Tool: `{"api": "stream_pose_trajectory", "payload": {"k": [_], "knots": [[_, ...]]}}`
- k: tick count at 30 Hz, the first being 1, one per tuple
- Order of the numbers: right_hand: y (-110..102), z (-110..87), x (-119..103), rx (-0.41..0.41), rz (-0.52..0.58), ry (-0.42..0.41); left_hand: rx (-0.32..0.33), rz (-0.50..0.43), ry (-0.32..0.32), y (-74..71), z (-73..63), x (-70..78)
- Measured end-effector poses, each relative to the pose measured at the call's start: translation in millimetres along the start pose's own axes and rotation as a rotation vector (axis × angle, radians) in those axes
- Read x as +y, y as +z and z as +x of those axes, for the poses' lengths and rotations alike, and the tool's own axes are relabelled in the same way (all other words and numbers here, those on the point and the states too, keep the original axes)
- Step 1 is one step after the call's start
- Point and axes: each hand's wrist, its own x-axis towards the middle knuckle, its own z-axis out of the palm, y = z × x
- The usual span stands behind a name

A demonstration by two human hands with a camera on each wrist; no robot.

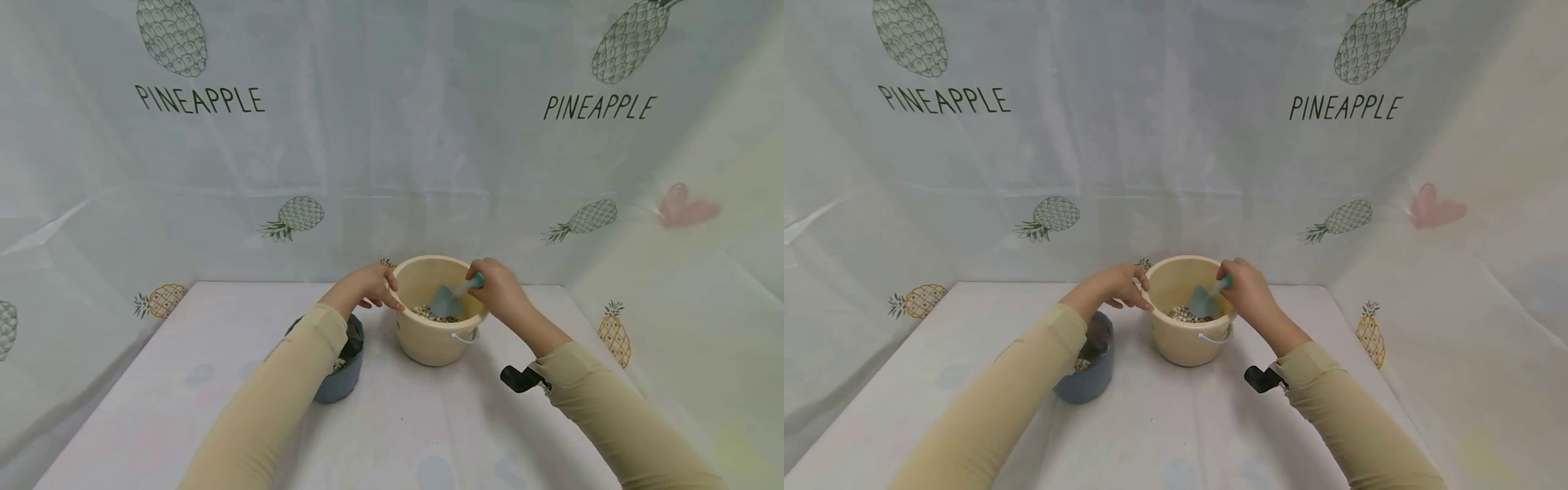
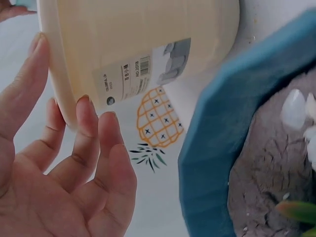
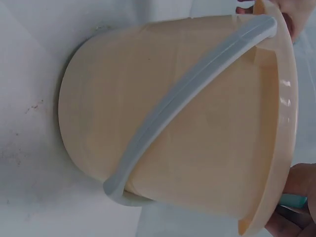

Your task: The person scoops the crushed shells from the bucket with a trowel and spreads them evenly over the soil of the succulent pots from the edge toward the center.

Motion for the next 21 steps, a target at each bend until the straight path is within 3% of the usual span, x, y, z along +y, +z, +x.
{"api": "stream_pose_trajectory", "payload": {"k": [14, 21], "knots": [[14.7, 5.7, 3.4, -0.066, 0.071, -0.043, 0.026, -0.064, 0.015, 2.5, 1.5, -5.6], [16.4, 5.2, 10.3, -0.094, 0.196, -0.097, 0.019, -0.071, 0.017, 2.0, 2.7, -6.1]]}}
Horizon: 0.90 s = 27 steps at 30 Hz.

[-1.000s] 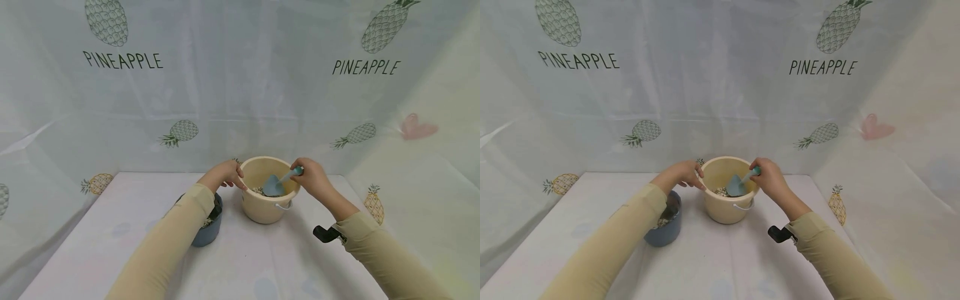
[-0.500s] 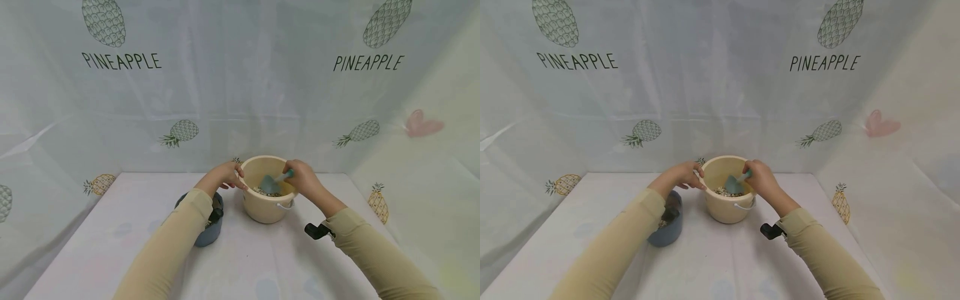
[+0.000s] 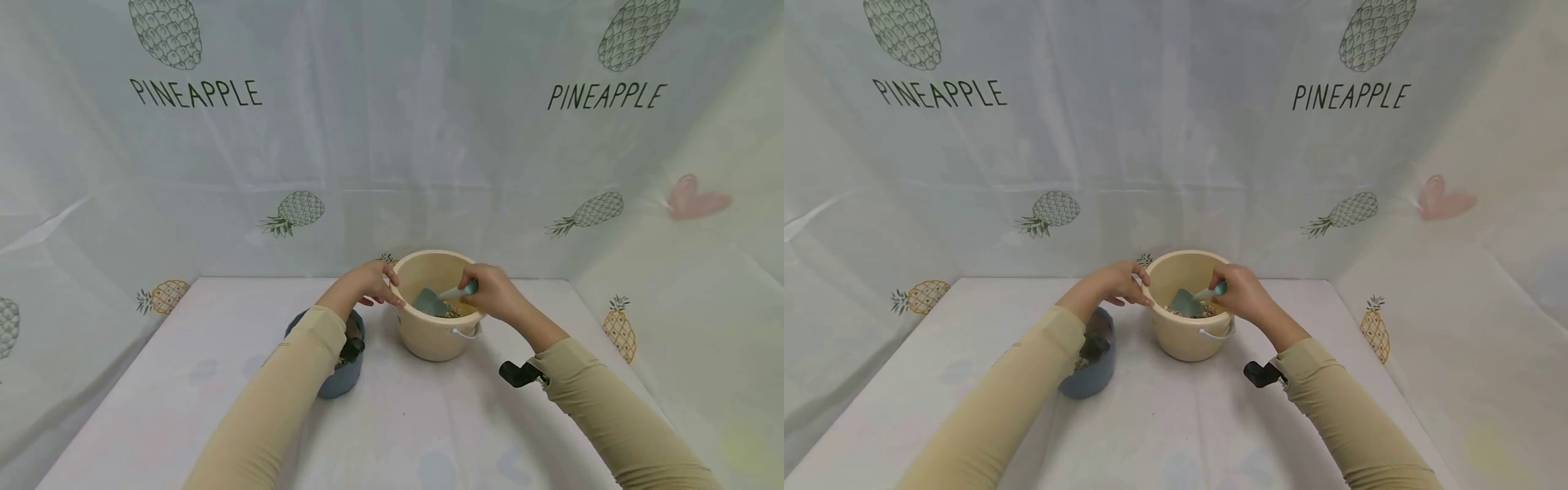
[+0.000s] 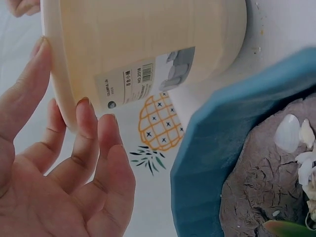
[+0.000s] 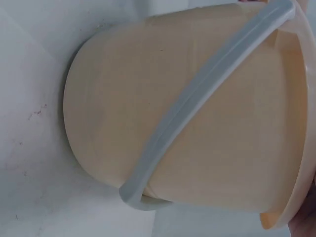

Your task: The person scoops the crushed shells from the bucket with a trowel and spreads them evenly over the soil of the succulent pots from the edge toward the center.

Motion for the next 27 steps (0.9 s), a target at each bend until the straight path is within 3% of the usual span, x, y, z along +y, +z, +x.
{"api": "stream_pose_trajectory", "payload": {"k": [11, 27], "knots": [[-8.2, 6.9, 7.3, -0.137, 0.109, 0.058, 0.013, -0.003, -0.012, -0.2, -3.7, 0.4], [-14.4, 11.7, 7.6, -0.167, 0.271, 0.219, 0.002, -0.003, 0.000, 0.1, 1.9, -3.3]]}}
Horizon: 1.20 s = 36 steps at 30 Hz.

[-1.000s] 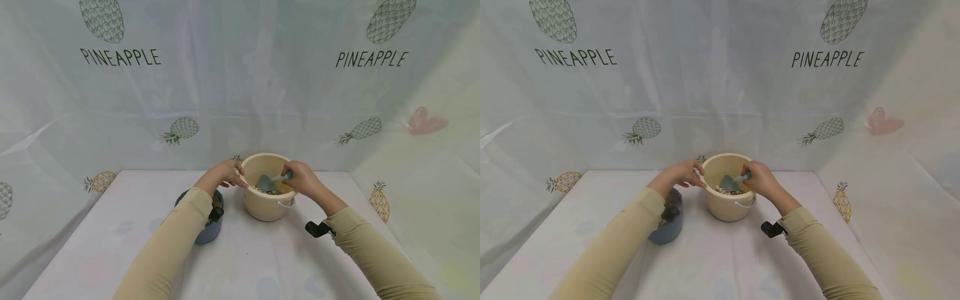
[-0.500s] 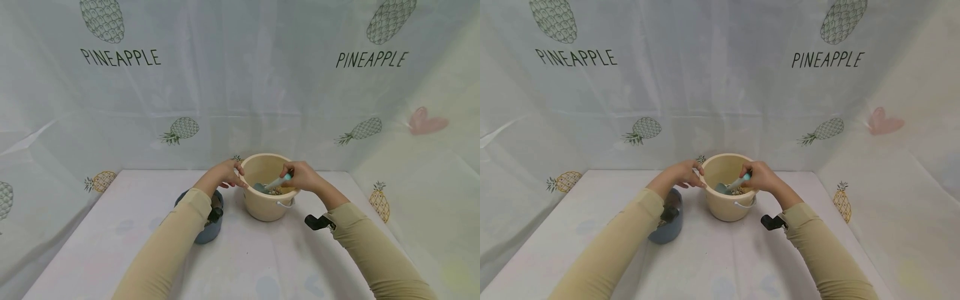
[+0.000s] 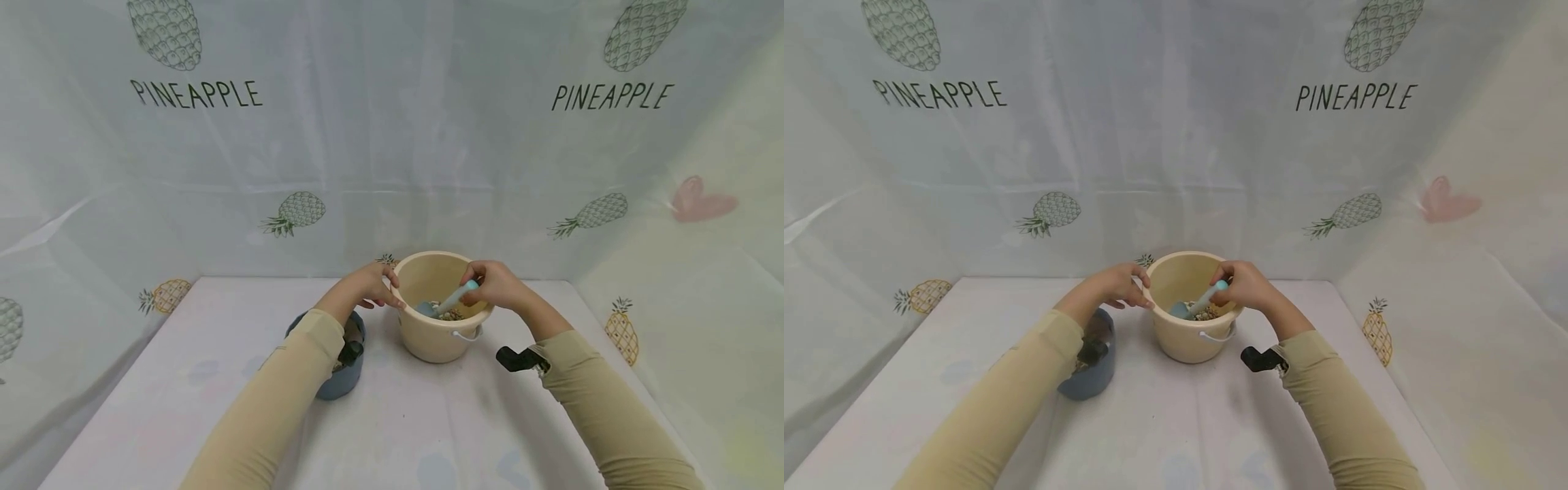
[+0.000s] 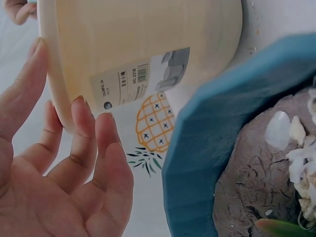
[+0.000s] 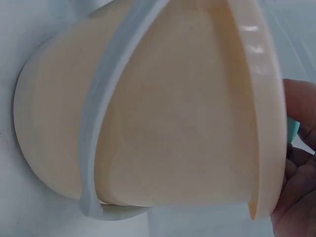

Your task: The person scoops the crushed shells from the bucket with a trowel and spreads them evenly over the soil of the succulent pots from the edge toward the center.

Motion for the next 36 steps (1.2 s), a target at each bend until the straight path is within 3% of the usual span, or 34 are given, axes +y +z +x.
{"api": "stream_pose_trajectory", "payload": {"k": [6, 17, 36], "knots": [[-3.9, 2.7, -0.9, -0.024, 0.144, 0.086, 0.003, -0.007, -0.009, -0.1, -0.5, 1.6], [-16.5, -14.5, -1.2, 0.087, 0.369, 0.212, 0.003, 0.009, -0.013, 2.0, 0.3, 2.3], [-31.7, -38.5, 17.5, 0.208, 0.637, 0.198, -0.018, 0.052, -0.012, 0.6, 2.6, 2.9]]}}
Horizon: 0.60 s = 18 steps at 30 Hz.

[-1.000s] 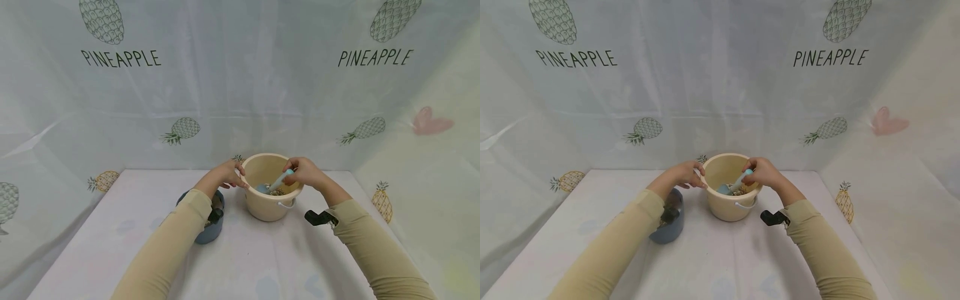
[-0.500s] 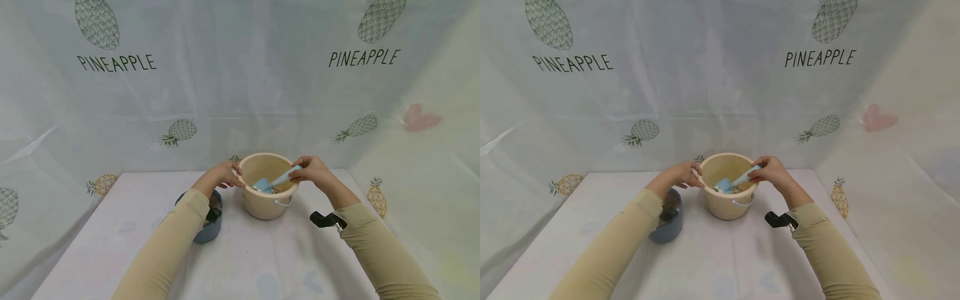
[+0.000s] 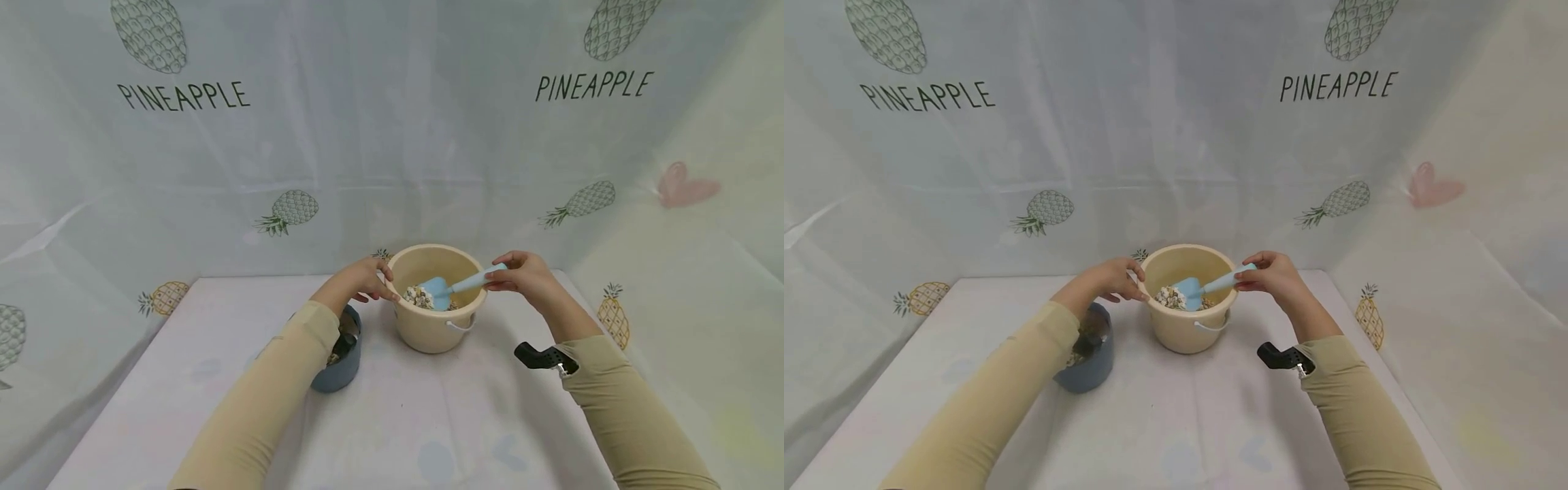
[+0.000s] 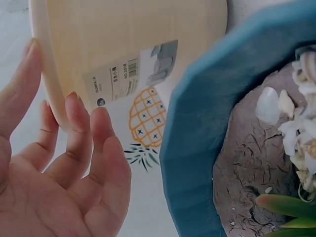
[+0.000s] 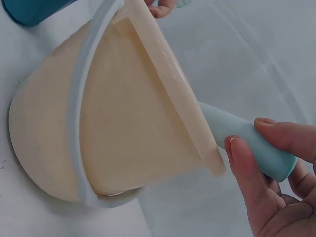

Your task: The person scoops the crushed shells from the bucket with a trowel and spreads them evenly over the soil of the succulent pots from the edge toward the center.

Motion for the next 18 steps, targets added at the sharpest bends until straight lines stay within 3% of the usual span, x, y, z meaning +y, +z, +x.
{"api": "stream_pose_trajectory", "payload": {"k": [9, 18], "knots": [[-5.8, 3.1, -6.4, 0.033, 0.031, -0.015, -0.002, -0.023, 0.004, -3.0, -2.4, 0.3], [-9.9, 2.3, -10.9, 0.029, 0.068, -0.041, -0.011, 0.061, 0.054, -3.6, -3.0, 4.1]]}}
